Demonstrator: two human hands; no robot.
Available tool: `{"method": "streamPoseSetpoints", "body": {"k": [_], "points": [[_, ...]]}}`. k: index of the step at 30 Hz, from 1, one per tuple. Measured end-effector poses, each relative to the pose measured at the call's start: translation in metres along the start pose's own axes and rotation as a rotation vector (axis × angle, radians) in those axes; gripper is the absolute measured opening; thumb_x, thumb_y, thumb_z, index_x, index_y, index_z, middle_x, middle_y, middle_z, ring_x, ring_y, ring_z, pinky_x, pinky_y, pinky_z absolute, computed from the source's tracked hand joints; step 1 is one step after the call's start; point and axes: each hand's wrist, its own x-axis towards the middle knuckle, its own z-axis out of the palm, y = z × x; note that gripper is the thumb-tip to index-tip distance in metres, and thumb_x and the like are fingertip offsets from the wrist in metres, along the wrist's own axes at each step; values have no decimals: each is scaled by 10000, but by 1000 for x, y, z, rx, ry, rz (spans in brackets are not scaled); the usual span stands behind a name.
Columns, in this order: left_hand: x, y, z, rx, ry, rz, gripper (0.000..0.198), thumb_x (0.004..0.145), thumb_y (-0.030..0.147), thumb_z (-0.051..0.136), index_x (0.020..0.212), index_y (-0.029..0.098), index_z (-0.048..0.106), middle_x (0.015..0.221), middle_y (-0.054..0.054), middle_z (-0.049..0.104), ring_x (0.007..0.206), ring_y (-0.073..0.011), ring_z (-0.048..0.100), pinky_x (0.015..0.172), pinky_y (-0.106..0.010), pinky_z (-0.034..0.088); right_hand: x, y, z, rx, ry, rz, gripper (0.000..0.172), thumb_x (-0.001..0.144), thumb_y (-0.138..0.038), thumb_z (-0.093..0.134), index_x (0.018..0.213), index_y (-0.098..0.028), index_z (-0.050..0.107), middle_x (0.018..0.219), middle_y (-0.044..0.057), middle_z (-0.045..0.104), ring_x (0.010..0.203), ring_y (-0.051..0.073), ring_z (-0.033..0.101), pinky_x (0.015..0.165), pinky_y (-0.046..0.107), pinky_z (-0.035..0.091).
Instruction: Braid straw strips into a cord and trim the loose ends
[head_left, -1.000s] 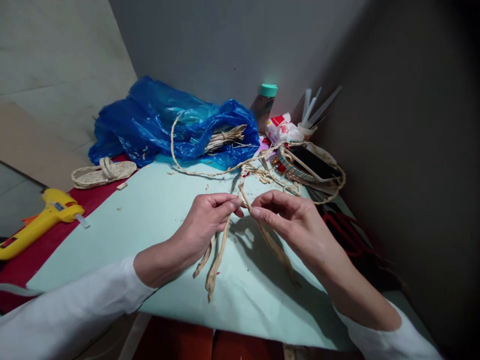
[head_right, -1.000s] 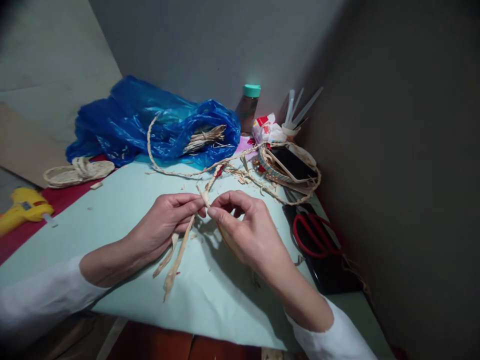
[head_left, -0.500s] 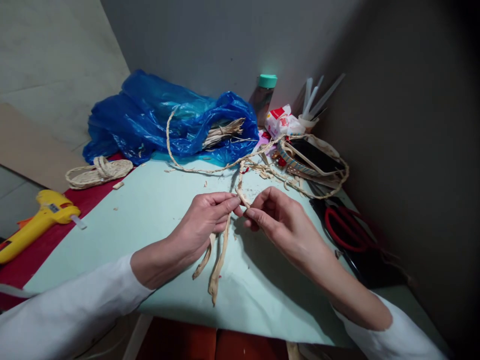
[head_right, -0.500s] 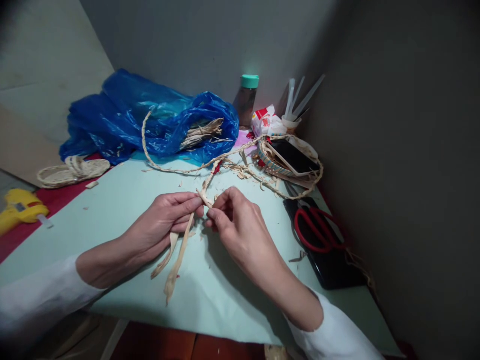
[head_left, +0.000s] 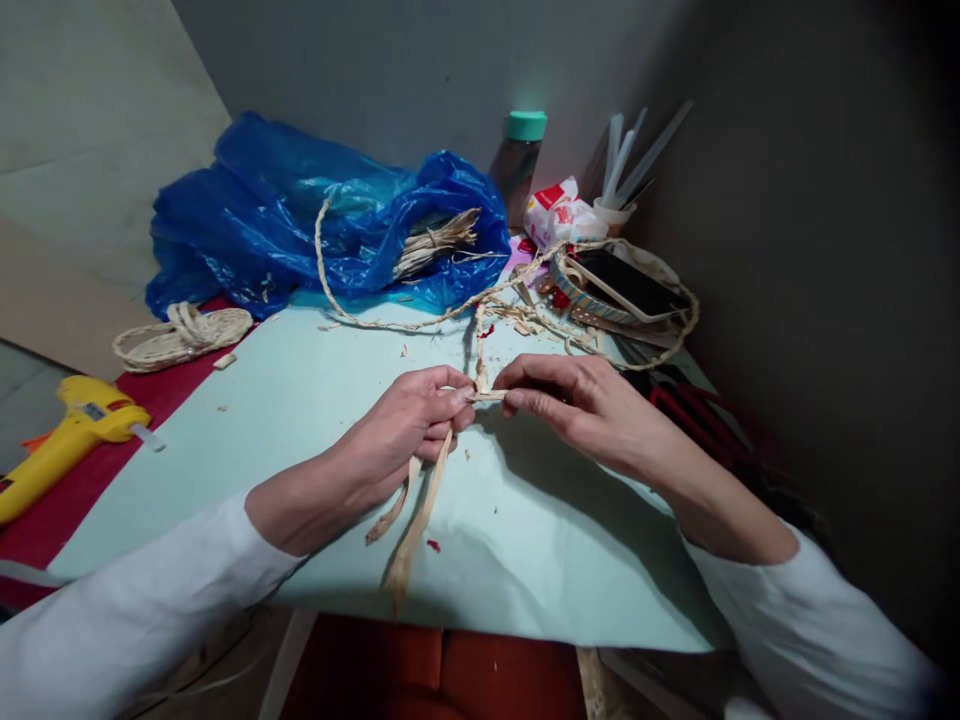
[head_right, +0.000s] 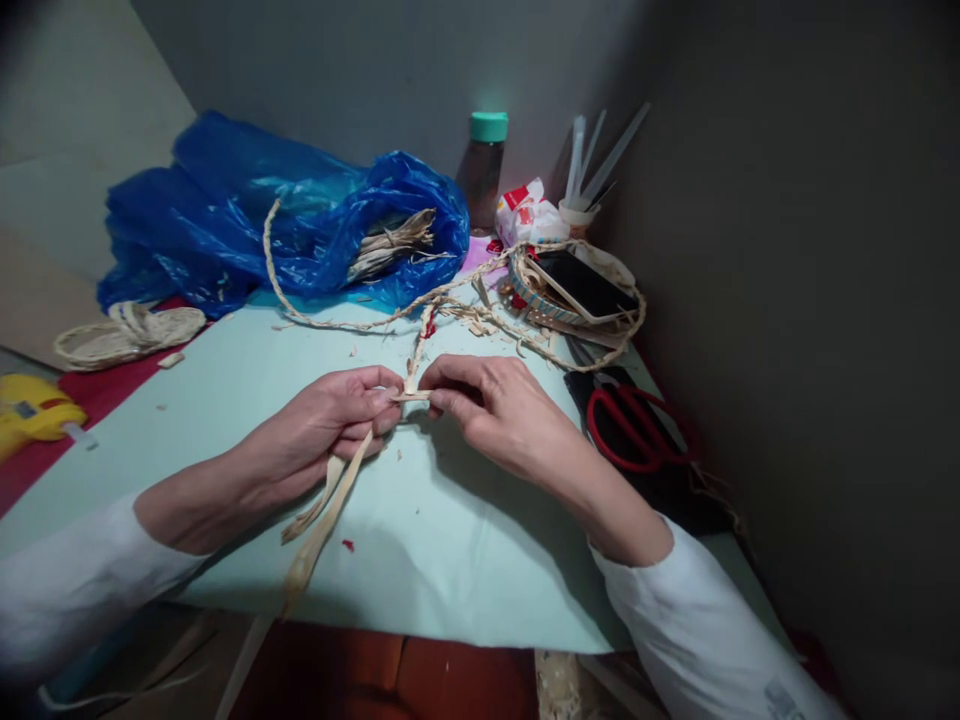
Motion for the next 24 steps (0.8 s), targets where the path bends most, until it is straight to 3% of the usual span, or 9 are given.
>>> {"method": "streamPoseSetpoints", "body": {"k": [6,14,24], "points": [[3,1,-6,-46,-46,-51,88,821,137,580,768,148,510,580,44,428,405,-7,191,361,-138,88,-1,1,3,-136,60,-157,222,871,-117,506,921,-188,710,889,28,727,779,161,645,729,257,430],[7,1,-10,-36,-71,-85,32,827,122,556,831,141,530,550,57,397,380,0,193,365,-145,82,-3,2,8,-331,27,-268,242,923,-164,470,900,-171,710,844,82,676,777,185,582,688,290,394],[3,2,-9,30,-73,-36,81,821,138,574,897,139,545,566,54,408,414,-19,229,368,-154,83,-9,-8,18,-657,66,-267,217,900,-102,444,808,-169,628,708,44,593,692,169,471,571,313,240]]}}
